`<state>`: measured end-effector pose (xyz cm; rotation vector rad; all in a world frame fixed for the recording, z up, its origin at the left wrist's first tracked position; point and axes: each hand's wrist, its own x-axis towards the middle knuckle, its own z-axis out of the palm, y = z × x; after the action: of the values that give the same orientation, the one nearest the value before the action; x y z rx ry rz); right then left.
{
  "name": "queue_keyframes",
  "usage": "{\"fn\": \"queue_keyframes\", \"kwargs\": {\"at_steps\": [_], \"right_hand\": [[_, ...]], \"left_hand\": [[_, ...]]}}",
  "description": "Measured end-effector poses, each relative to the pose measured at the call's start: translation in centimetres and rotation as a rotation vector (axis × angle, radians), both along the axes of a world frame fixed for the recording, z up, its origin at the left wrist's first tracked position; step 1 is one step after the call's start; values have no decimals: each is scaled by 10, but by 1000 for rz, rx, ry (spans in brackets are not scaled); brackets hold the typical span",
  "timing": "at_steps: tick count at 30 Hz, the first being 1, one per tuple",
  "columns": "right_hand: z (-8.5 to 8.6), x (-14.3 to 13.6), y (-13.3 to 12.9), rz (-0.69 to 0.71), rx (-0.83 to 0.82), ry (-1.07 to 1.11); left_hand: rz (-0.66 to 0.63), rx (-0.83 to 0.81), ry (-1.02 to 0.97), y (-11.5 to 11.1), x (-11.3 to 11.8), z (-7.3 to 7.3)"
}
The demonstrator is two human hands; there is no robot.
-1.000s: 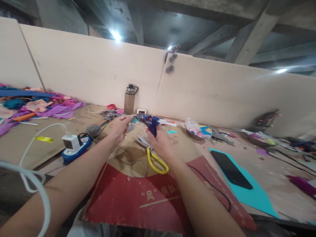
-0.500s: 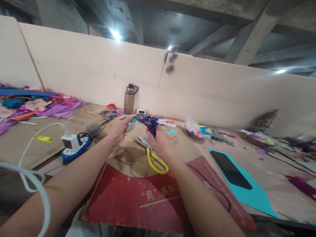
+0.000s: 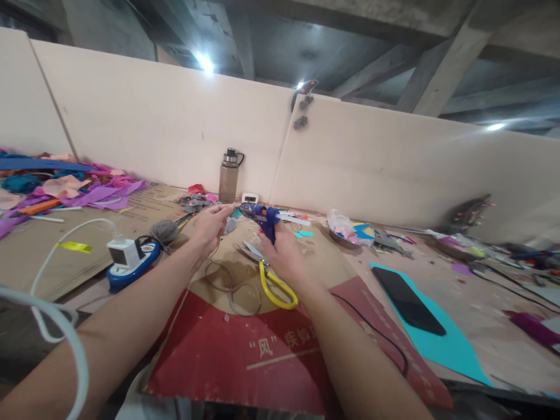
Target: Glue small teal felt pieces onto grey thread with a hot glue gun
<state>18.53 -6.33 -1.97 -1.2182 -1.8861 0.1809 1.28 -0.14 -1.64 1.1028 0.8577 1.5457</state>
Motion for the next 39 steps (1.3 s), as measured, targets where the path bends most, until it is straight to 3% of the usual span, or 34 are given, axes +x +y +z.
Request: {"fn": "queue_keyframes", "kwargs": {"at_steps": [39], "right_hand": [[-1,0,0,-10,56,9]], "left_hand": [[-4,-6,20,3,-2,-1]]}}
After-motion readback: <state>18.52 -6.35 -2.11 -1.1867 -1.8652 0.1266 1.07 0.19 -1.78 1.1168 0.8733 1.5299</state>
